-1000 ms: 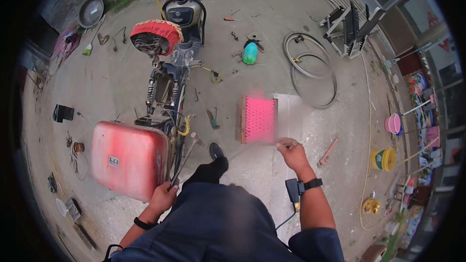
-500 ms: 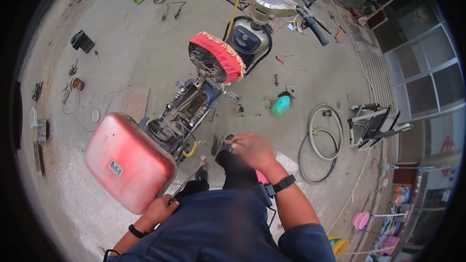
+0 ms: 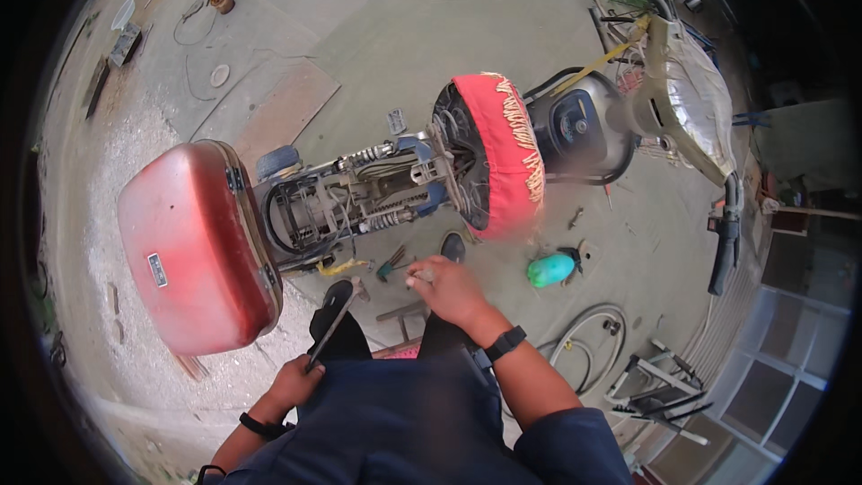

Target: The person works on a scooter's rear suspension area, using a hammer and metal rod to tap a component. They walk to retrieve tools from the ground and return to continue tapping the part. The task involves repeated hammering and handling of small parts.

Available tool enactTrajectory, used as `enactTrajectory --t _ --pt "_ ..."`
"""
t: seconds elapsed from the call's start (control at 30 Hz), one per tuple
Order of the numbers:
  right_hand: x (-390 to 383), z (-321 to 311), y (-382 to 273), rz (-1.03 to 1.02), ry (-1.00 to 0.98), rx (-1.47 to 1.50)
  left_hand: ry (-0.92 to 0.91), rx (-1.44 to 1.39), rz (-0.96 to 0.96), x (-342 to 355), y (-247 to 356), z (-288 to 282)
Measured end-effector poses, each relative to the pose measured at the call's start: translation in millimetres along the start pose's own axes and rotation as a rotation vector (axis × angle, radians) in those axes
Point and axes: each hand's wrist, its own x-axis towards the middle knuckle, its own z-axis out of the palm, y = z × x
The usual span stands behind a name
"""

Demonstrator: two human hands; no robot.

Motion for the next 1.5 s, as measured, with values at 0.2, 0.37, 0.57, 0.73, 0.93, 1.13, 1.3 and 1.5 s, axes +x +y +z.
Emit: enactTrajectory --t 0.2,0.37,0.57,0.73,0.93,1.13,1.3,1.5 --pt "37.2 22.0 65.9 -0.012 -0.154 -0.053 -0.094 -0.384 -0.305 55.2 16.2 72.6" --pt "71.4 66.6 122.4 -0.007 -0.296 -0.116 -0.063 -0.163 -0.107 116.1 -12.4 112.0" --pt "105.4 116.4 171.6 -0.081 -0.428 -0.208 -0.108 -0.022 -0.005 186.7 -33.9 140.0" --pt "129.1 151.3 205.0 -0.197 -0.407 -0.211 -0.12 0.024 0.022 241.0 -57.2 172.6" --pt "150.1 160.7 209.7 -0.281 -0.47 -0.245 -0.061 0.051 0.015 289.3 -72.7 198.5" --pt "145.7 154.7 197.0 -0.421 -0.388 -0.263 0.032 0.154 0.033 313.3 -60.9 211.4" --pt "114.8 149.7 198.1 -0.495 -0.324 -0.321 0.147 0.08 0.085 304.7 -59.6 228.7" --pt "92.0 140.5 227.6 -0.54 -0.135 -0.246 0.248 -0.004 0.101 270.2 -63.5 242.1"
